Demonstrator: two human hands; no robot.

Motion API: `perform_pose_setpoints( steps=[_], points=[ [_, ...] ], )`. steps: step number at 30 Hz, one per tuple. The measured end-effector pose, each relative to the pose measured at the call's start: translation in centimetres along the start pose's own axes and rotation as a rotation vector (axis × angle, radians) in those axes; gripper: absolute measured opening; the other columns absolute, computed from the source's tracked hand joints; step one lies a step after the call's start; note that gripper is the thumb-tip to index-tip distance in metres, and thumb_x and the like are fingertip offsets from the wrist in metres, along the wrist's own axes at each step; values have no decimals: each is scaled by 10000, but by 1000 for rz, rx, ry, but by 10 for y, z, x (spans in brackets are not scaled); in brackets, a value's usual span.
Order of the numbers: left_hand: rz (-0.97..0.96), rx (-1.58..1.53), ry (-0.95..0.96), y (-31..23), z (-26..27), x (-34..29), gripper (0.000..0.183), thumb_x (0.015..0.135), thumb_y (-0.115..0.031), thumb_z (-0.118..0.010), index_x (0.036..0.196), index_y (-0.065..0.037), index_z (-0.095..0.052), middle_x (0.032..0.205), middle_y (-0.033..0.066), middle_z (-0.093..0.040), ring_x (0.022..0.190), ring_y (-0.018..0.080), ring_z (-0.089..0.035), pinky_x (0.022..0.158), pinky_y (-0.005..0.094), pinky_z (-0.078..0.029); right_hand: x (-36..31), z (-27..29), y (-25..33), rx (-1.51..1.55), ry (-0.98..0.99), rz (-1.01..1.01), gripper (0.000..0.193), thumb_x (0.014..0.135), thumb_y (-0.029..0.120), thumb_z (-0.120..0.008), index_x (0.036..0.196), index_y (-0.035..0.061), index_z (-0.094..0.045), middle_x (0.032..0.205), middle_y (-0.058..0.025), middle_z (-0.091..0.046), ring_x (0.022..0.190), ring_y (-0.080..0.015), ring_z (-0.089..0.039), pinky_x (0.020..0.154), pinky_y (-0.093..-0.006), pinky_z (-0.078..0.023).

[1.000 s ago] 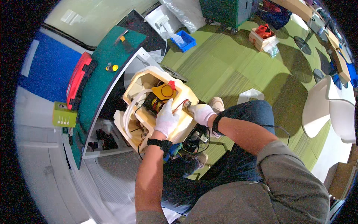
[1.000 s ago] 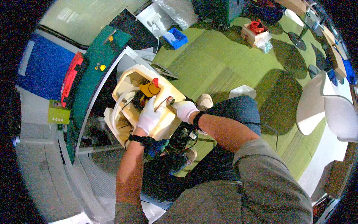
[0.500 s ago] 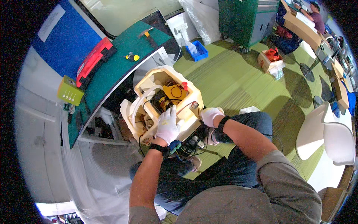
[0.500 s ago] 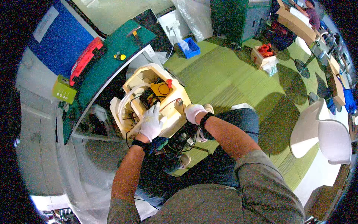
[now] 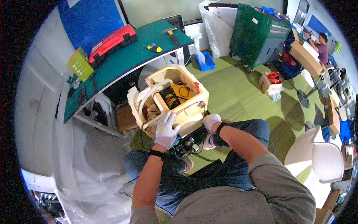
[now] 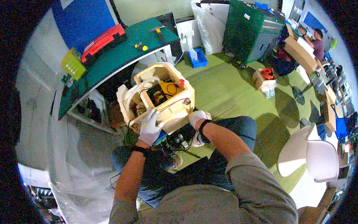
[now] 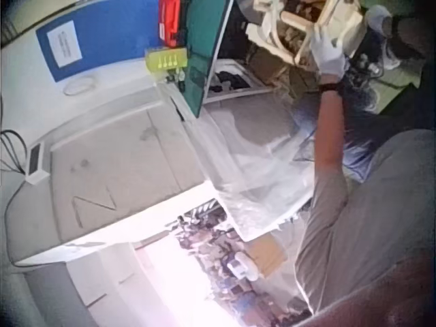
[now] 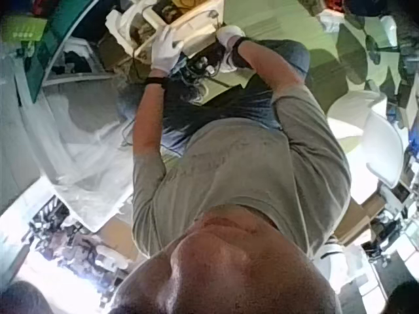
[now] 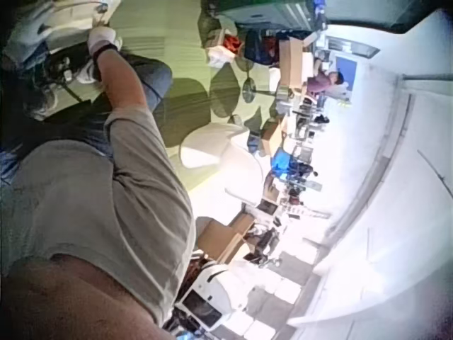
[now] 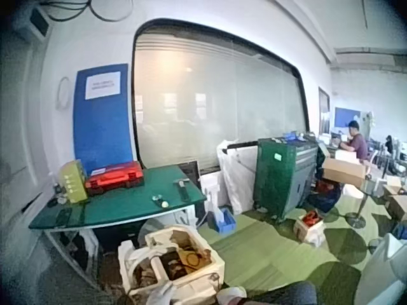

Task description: Routing and connecting wires inside a yellow electro-mechanical housing unit.

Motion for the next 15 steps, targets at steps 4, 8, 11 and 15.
perform_pose_setpoints(
  steps=[4, 8, 11, 15],
  points=[
    [92, -83, -166, 11, 10, 0, 415, 833, -254, -662, 1189, -43, -627, 1160, 177, -643, 1033, 344, -622, 937, 424, -470, 3, -5, 6, -5, 37, -30, 203, 827, 173, -588, 925, 109, -754, 931, -120, -729, 856, -312, -707, 719, -410, -556],
    [258, -139, -377, 26, 32, -3, 179, 870, -173, -627, 987, -64, -706, 956, 138, -706, 882, 303, -679, 809, 381, -533, 3, -19, -5, 8, -19, -44, 206, 827, 194, -583, 892, 111, -760, 899, -124, -731, 835, -313, -712, 704, -422, -562],
    [252, -81, -420, 38, 38, -16, 173, 857, -165, -637, 979, -65, -708, 940, 131, -706, 872, 296, -678, 799, 377, -537, -2, -10, 7, -17, -65, -5, 207, 812, 212, -588, 846, 105, -761, 842, -134, -726, 779, -316, -714, 660, -433, -565],
    [237, -141, -376, 31, 26, -11, 182, 843, -150, -642, 995, -66, -699, 926, 130, -702, 889, 310, -669, 826, 387, -529, -1, -20, 3, 61, -145, 17, 181, 810, 193, -591, 786, 93, -740, 781, -132, -714, 716, -326, -707, 596, -437, -560]
  ],
)
Point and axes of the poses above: each hand's wrist, its own x-axis towards the middle knuckle, its own z-axis out of the back of the hand, y = z × x, the point moved 4 cm from there along x, towards the middle knuckle
